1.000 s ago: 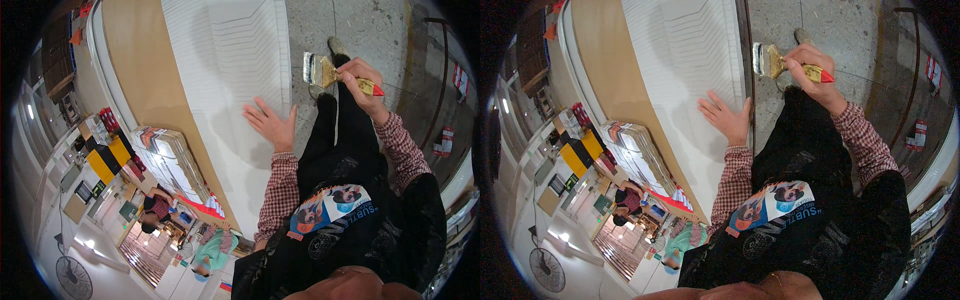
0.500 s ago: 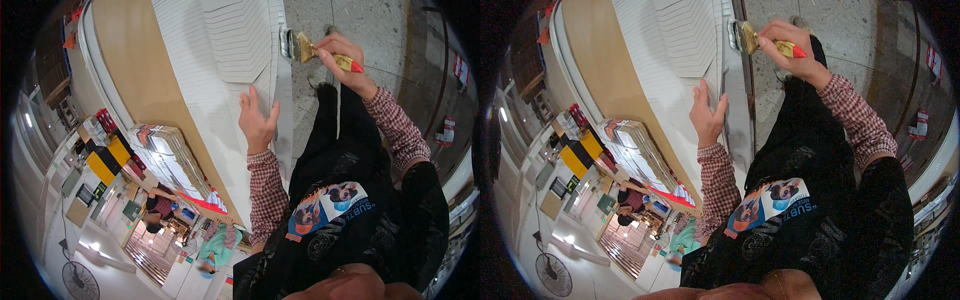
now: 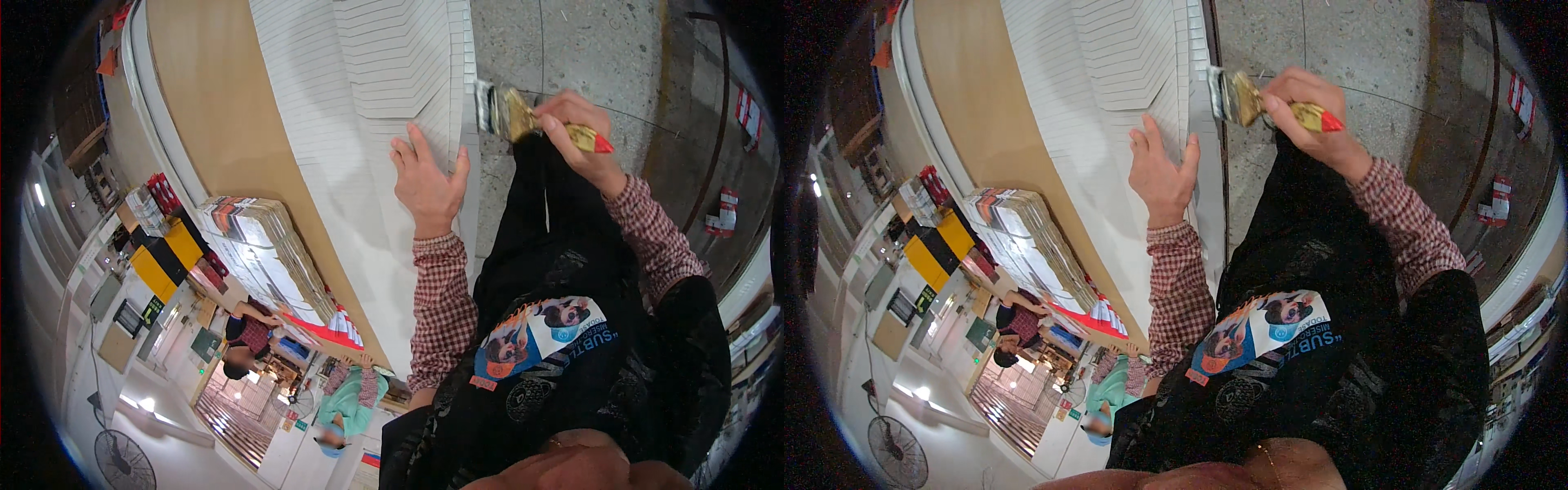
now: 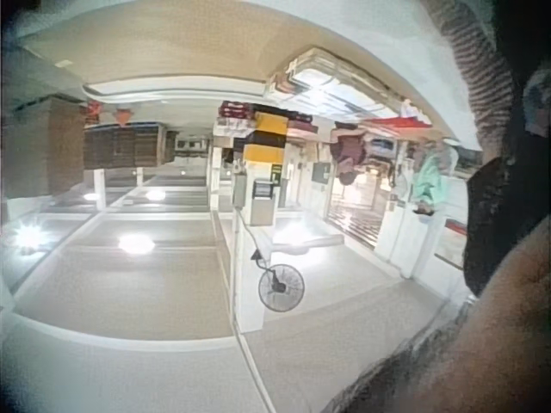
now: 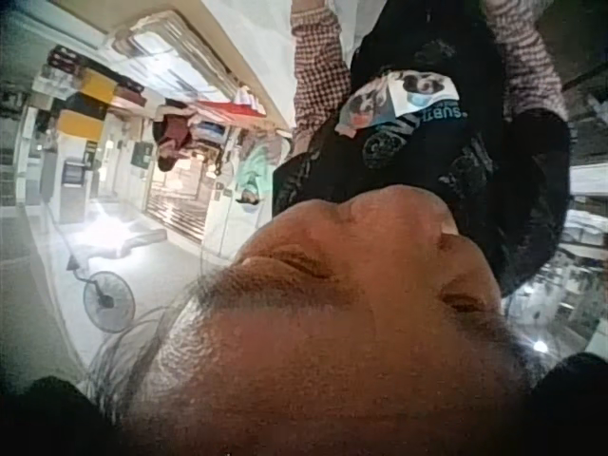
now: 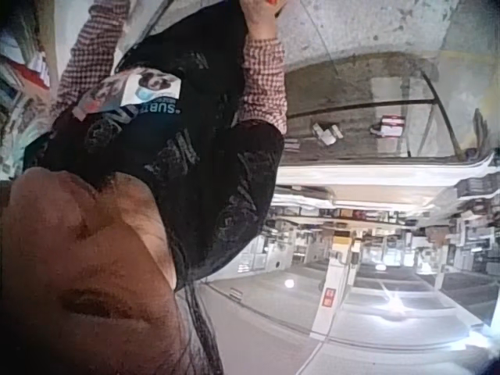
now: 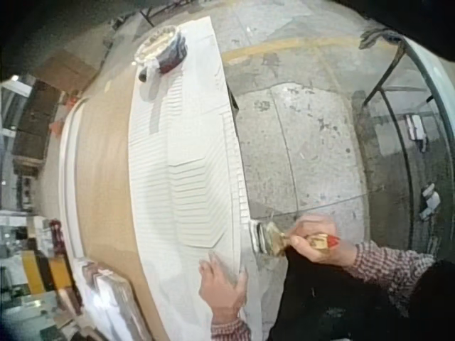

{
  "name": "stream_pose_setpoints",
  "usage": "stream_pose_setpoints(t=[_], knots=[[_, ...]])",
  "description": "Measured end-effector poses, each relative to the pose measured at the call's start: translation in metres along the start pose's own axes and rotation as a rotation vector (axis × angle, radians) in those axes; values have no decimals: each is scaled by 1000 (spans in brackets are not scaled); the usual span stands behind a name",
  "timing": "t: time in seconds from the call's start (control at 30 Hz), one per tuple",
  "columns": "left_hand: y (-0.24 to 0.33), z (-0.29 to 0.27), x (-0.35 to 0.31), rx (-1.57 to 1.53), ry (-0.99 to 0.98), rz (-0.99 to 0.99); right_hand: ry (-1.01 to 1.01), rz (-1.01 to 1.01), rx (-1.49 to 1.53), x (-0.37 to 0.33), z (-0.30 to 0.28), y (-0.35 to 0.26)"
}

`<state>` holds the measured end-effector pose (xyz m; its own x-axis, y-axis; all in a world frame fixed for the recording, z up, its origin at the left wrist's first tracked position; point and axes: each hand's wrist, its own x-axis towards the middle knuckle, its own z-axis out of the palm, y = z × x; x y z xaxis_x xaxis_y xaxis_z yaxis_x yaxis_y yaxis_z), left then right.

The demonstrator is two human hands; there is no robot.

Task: The person uses a paintbrush to apply a white adhesive substance from a container onto a long, white, corrugated sheet of material. The person repeatedly dips the brush into the container and spreads the adhesive along the length of the sheet, which is laid out on a workbench in a workshop environment.

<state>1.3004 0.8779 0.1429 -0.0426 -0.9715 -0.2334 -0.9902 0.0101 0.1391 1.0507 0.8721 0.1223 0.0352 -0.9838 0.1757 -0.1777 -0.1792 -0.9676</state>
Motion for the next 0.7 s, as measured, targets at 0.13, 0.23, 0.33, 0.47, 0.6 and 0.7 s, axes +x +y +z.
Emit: stream_pose_setpoints(t=[0.13,0.23,0.33,0.47,0.6,0.7], knots=[[16,28,-16,28,125,-123,46,66,35,-8,-20,-13],[18,56,-42,60,163,-236,41,82,-22,-10,-29,-15],[14,61,-75,65,113,-321,30,75,-4,-17,-34,-9],[-6,38,-81,-26,29,-216,11,38,18,-15,-23,-9],[-31,12,-77,-154,5,-57,39,-13,19,-7,-5,-8],[-43,5,-71,-201,-24,-12,70,-57,-11,-2,9,-2]])
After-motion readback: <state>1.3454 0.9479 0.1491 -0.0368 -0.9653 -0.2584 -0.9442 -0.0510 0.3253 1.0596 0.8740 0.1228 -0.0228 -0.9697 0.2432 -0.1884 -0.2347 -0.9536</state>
